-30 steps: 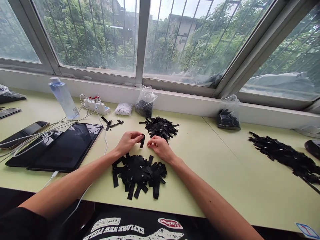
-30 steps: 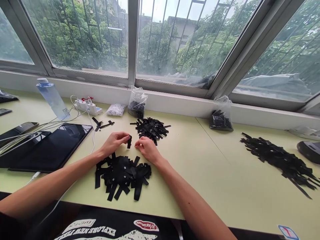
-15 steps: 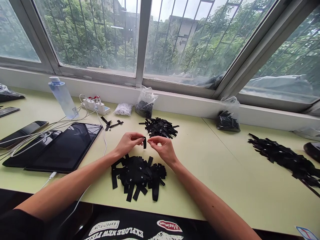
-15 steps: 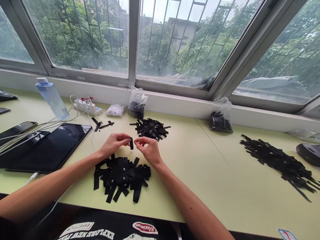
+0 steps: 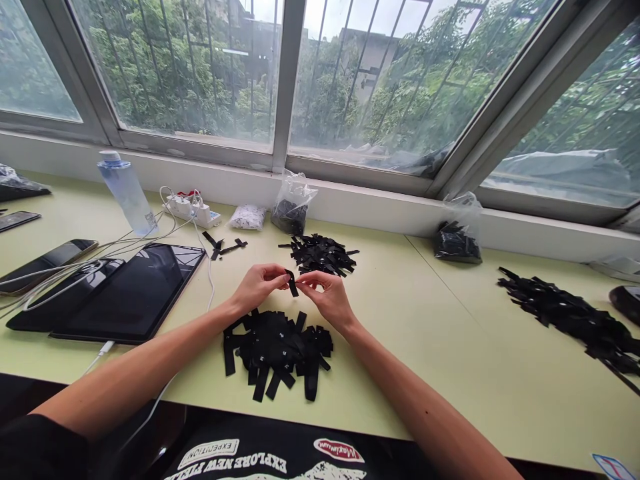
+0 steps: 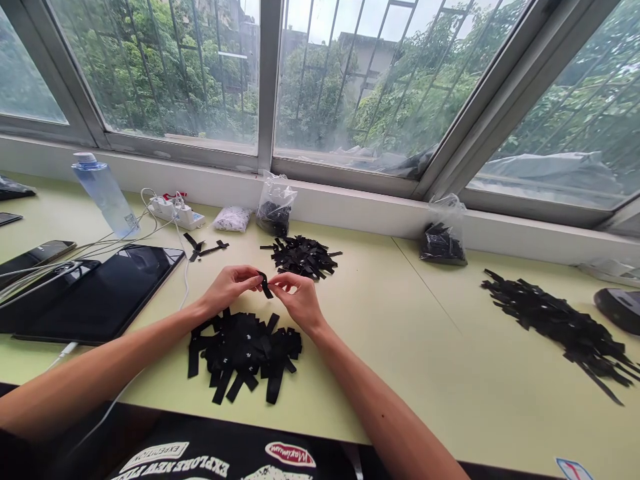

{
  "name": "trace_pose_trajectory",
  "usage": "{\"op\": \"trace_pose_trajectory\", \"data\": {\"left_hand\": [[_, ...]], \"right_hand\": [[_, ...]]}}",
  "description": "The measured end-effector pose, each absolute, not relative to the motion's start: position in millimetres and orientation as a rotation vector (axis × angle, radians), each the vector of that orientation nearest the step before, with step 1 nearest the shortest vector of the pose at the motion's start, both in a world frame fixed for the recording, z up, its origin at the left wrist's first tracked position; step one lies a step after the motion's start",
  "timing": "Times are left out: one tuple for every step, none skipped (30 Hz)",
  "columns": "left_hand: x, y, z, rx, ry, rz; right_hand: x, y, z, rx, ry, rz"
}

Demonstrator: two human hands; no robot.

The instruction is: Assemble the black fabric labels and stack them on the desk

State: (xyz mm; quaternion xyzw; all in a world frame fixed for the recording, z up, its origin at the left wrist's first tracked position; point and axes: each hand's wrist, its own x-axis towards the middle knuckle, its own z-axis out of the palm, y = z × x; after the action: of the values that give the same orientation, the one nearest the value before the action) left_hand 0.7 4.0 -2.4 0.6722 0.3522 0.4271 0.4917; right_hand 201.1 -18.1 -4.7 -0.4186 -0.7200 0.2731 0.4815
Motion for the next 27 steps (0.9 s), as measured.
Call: {"op": "trace_pose_trajectory", "data": {"left_hand": [[1, 4, -2, 1.644, 0.858, 1.044], [1, 4, -2, 1.654, 0.86, 1.051], [1, 4, -3, 1.661, 0.861, 1.057], [1, 4, -3, 1.664, 0.86, 1.063], [1, 4, -4, 1.665, 0.856, 1.068], [1, 4, -5, 1.666, 0.849, 1.073], [1, 4, -6, 1.666, 0.839, 1.076], [1, 5, -8, 1.668, 0.827, 1.076], [1, 5, -9, 1.67, 0.815, 1.074], [1, 5, -10, 1.675, 0.803, 1.07], [1, 5, -11, 1.682, 0.792, 1.065], [1, 5, -11, 1.691, 0.781, 1.059], [2, 4, -11, 1.701, 0.77, 1.054], [2, 4, -10, 1.711, 0.76, 1.049], [1, 4, -10, 1.72, 0.751, 1.045], [1, 3, -9, 1.727, 0.744, 1.042], [1, 3, -9, 1.73, 0.739, 1.04], [1, 2, -8, 1.732, 0.734, 1.041], [1, 2, -8, 1.732, 0.731, 1.041], [1, 2, -8, 1.732, 0.726, 1.042], [0, 2, -9, 1.733, 0.721, 1.043], [0, 2, -10, 1.735, 0.713, 1.044], [0, 2, -10, 1.737, 0.706, 1.045], [0, 3, -11, 1.741, 0.698, 1.047], [0, 3, -12, 1.747, 0.691, 1.049], [0, 3, -12, 1.756, 0.687, 1.05], [1, 2, -12, 1.766, 0.685, 1.053]], "right_hand": [[201, -18, -4, -1.014, -1.755, 0.659], [201, -18, -4, -1.004, -1.751, 0.651], [201, -18, -4, -0.991, -1.746, 0.647], [201, -18, -4, -0.978, -1.741, 0.645], [200, -18, -5, -0.969, -1.735, 0.646], [200, -18, -5, -0.963, -1.731, 0.651], [200, -17, -6, -0.962, -1.729, 0.658], [200, -17, -6, -0.963, -1.728, 0.667], [199, -16, -7, -0.967, -1.727, 0.677], [199, -16, -7, -0.97, -1.728, 0.688], [199, -16, -8, -0.972, -1.729, 0.699], [199, -16, -8, -0.971, -1.729, 0.711], [198, -16, -8, -0.967, -1.728, 0.721], [198, -16, -7, -0.962, -1.725, 0.731], [198, -16, -7, -0.957, -1.721, 0.739], [198, -16, -7, -0.956, -1.717, 0.746], [198, -16, -7, -0.958, -1.714, 0.753], [199, -16, -6, -0.965, -1.711, 0.758], [199, -16, -6, -0.974, -1.707, 0.761], [199, -15, -6, -0.985, -1.701, 0.763], [199, -15, -6, -0.994, -1.692, 0.763], [199, -15, -6, -1.002, -1.681, 0.762], [199, -14, -5, -1.008, -1.67, 0.758], [199, -15, -5, -1.014, -1.663, 0.751], [199, -15, -5, -1.02, -1.665, 0.74], [198, -16, -5, -1.027, -1.677, 0.723], [198, -16, -5, -1.033, -1.697, 0.699]]}}
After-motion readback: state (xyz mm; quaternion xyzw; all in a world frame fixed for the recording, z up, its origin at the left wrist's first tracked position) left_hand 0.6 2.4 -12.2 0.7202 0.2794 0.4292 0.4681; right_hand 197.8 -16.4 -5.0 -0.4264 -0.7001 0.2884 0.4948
